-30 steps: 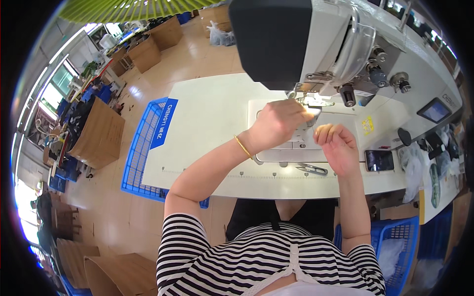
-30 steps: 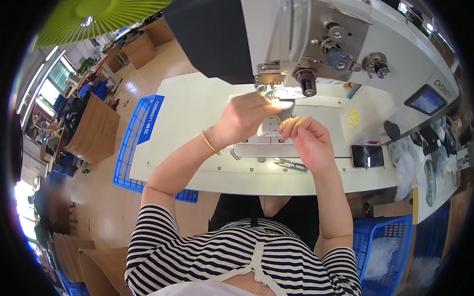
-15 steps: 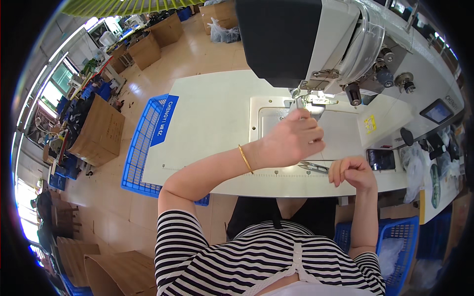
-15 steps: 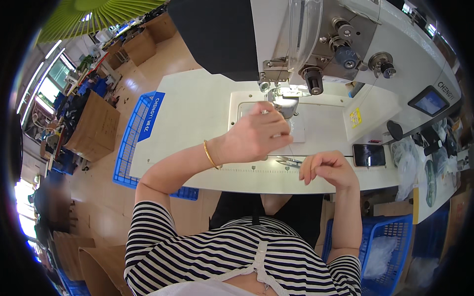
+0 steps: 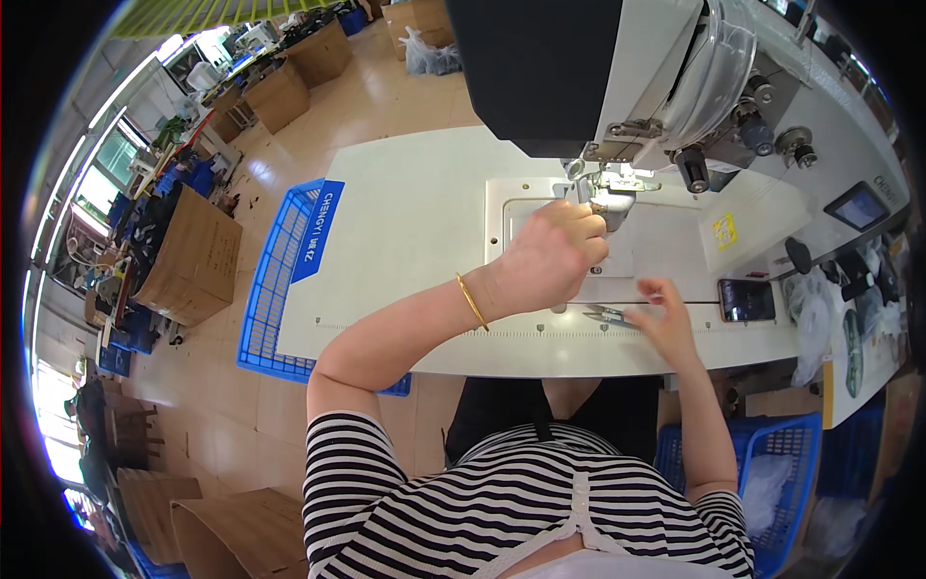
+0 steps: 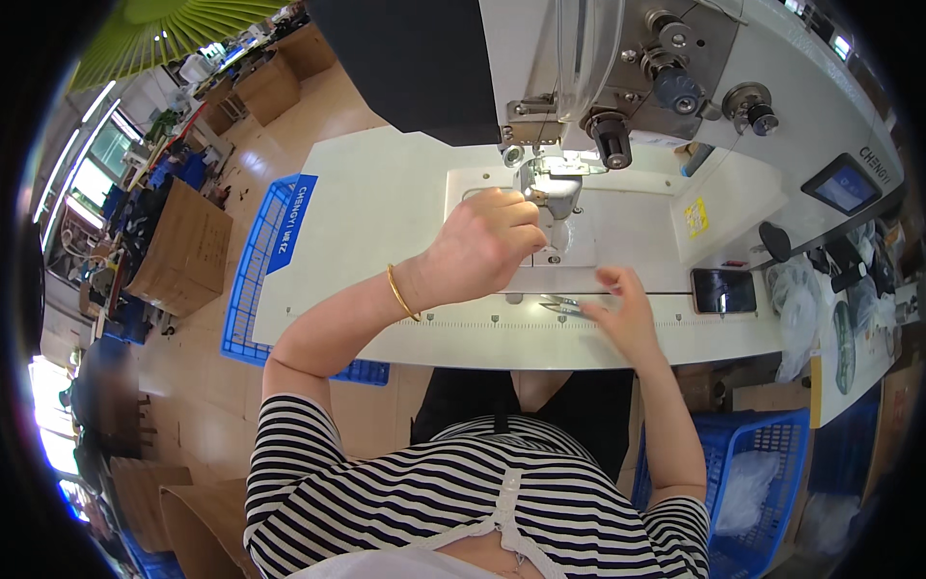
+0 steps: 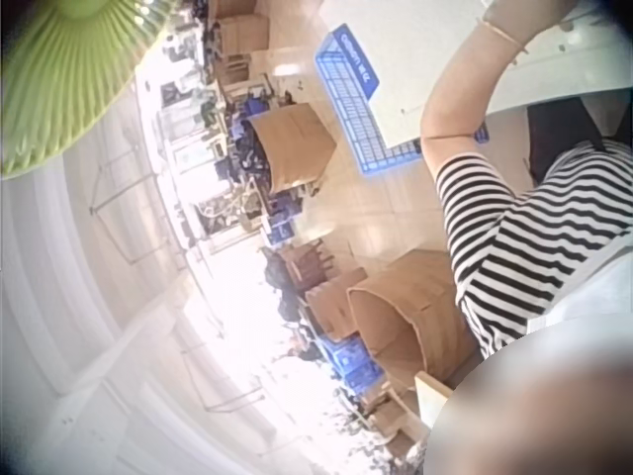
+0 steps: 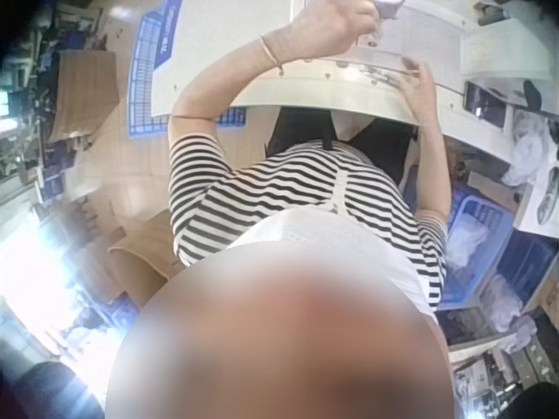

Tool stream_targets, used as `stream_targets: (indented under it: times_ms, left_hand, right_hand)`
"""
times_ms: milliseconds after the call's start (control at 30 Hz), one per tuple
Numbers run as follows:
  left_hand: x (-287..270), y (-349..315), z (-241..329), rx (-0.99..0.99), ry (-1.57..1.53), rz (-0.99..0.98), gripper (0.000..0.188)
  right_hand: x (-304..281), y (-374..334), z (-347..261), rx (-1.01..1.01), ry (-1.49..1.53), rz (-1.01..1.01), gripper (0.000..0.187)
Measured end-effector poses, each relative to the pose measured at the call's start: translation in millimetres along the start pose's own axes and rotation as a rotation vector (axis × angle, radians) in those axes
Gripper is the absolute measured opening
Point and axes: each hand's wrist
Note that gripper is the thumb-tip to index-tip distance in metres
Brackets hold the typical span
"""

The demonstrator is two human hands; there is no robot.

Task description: Replacing thread spools and rethreading an industrial sewing machine.

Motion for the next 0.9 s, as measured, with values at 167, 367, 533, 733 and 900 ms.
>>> stream_targets:
  times_ms: [167, 367, 533, 733, 900]
  left_hand:
    - [-2, 0, 5, -0.085, 0.011, -0.012, 0.006]
    - [7, 8, 4, -0.151, -0.129, 0.086, 0.009]
    - [-1, 8, 7, -0.27, -0.224, 0.113, 0.007]
    - [7, 16, 12, -0.378, -0.39, 0.144, 0.004]
    - [13, 23, 17, -0.398, -0.385, 0.123, 0.004]
  right_hand:
    - [1, -30, 23, -0.326, -0.521, -0.095, 0.025]
    - [10, -31, 41, -0.29, -0.503, 0.162, 0.008]
    - [9, -30, -11, 0.358, 0.704, -0.021, 0.019]
    - [20, -32, -35, 0.322, 0.945, -0.172, 0.033]
    - [23, -26, -47, 0.356, 1.056, -0.232, 0.037]
Point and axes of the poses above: each hand's wrist, its own y-axis towards the middle knuckle, its own x-axis out of the palm, z = x × y, and after that the axes turned 13 degrees about -y, right-handed
